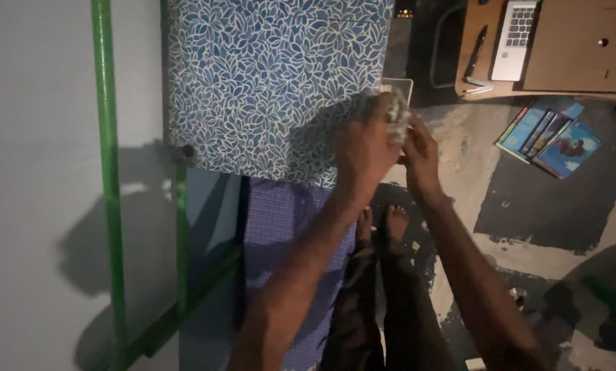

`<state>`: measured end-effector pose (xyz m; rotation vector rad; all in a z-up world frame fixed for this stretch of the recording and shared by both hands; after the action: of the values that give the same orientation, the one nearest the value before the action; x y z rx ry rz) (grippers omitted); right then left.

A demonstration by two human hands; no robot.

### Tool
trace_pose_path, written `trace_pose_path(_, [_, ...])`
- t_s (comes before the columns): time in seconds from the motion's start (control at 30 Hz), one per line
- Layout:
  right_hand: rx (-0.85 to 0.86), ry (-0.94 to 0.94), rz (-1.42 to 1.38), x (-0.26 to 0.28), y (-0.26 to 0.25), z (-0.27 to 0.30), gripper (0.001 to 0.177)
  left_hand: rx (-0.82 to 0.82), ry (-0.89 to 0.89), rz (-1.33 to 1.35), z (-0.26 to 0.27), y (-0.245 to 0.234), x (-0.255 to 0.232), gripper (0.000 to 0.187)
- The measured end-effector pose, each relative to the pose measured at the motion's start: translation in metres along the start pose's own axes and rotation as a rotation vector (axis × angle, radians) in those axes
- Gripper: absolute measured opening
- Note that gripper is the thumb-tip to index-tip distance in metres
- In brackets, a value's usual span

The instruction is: The person wipes a patterned surface with a cloth, then wipes a blue checkered cloth on the floor. They pick up small debris from the cloth and place it into a small rectangular container.

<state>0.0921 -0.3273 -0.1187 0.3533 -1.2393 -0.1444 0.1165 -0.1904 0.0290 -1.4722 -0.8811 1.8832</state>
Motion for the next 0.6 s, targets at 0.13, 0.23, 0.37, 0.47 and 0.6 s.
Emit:
trace_pose_path(0.13, [0.024, -0.08, -0.037, -0.044, -0.025, -0.002, 0.033, -0.229, 0.241, 0.065, 0.005, 0.011, -0.022, 0.067])
trace_pose_path(0.23, [0.03, -0.098, -0.039, -0.052, -0.031, -0.003, 0.028, -0.159, 0.187, 0.063, 0.008, 0.014, -0.03, 0.068])
trace_pose_path(0.37, [0.058, -0.186, 0.012, -0.008, -0.009, -0.001, 0.026, 0.046, -0.055, 0.196, 0.011, -0.004, -0.02, 0.067])
trace_pose_path(0.47, [-0.042, 0.093, 0.032, 0.024, 0.004, 0.006, 0.043, 0.015, -0.216, 0.23, 0.024, -0.039, 0.013, 0.064])
trace_pose_path(0.6, [-0.033, 0.096, -0.013, 0.036, 0.011, 0.001, 0.047, -0.463, 0.043, 0.34, 0.051, -0.103, 0.081, 0.045])
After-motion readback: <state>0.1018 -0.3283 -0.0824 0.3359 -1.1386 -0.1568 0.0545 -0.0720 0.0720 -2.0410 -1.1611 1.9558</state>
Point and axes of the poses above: each hand's wrist, its own z-axis away from the middle knuckle, its own y-axis out of the palm, x = y × z, the point moved 4 cm from there along -z, towards the middle knuckle, and after that the axes turned 2 degrees about -z, right-handed, at the moved point
